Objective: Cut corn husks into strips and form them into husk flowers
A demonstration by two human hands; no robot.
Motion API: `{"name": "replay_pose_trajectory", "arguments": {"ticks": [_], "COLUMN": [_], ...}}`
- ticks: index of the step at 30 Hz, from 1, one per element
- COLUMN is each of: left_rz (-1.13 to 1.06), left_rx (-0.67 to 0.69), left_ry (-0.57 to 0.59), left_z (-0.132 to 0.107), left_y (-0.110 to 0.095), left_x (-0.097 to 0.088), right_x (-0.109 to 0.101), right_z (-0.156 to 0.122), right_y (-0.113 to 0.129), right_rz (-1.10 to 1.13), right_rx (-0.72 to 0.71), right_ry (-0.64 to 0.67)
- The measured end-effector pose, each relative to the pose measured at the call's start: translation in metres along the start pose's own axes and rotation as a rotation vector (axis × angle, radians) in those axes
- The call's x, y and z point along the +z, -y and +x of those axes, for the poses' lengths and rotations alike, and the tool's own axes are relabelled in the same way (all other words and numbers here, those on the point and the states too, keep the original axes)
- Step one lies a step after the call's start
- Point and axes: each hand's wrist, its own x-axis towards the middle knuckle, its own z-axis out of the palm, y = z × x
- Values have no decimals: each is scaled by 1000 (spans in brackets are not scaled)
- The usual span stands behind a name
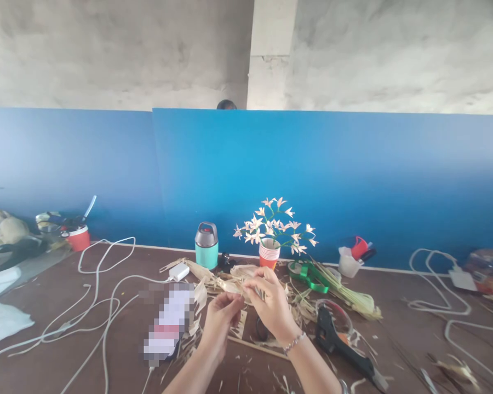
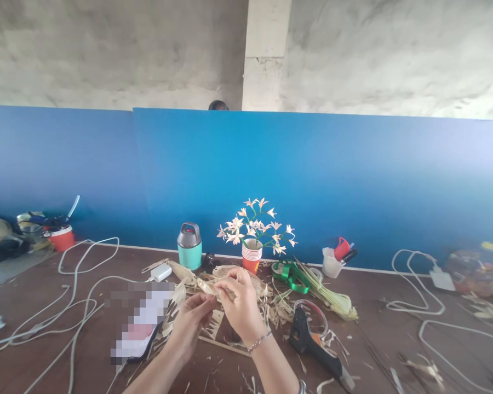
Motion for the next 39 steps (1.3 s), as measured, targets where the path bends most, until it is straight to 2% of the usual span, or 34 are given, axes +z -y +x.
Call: {"name": "replay_pose_trajectory", "arguments": {"ticks": [13,18,22,25,27,29,33,39], "left_rz": [19,34,80,114,184,283,416,485], "left_rx": [6,110,245,373,475,568,687,736], "left_ry": [13,18,-18,-46,-97,-135,-154,-190], "left_z": [0,2,2,1,0,-1,-1,1], "left_y": [1,3,2,-1,-4,-8,-10,-6], "left_x": [-1,-4,-8,-11,-13,-15,-18,-19], "right_x": [0,-4,-6,-8,-8,-9,-10,-11], "right_z": [-1,-1,-2,-1,2,4,6,7], "right_y": [-4,3,12,15,16,16,21,32], "right_rz": [-60,11,145,290,406,539,755,770], "right_rx": [-87,-78,41,247,406,505,568,619], "right_ry": [-8,29,43,29,83,190,337,316]}}
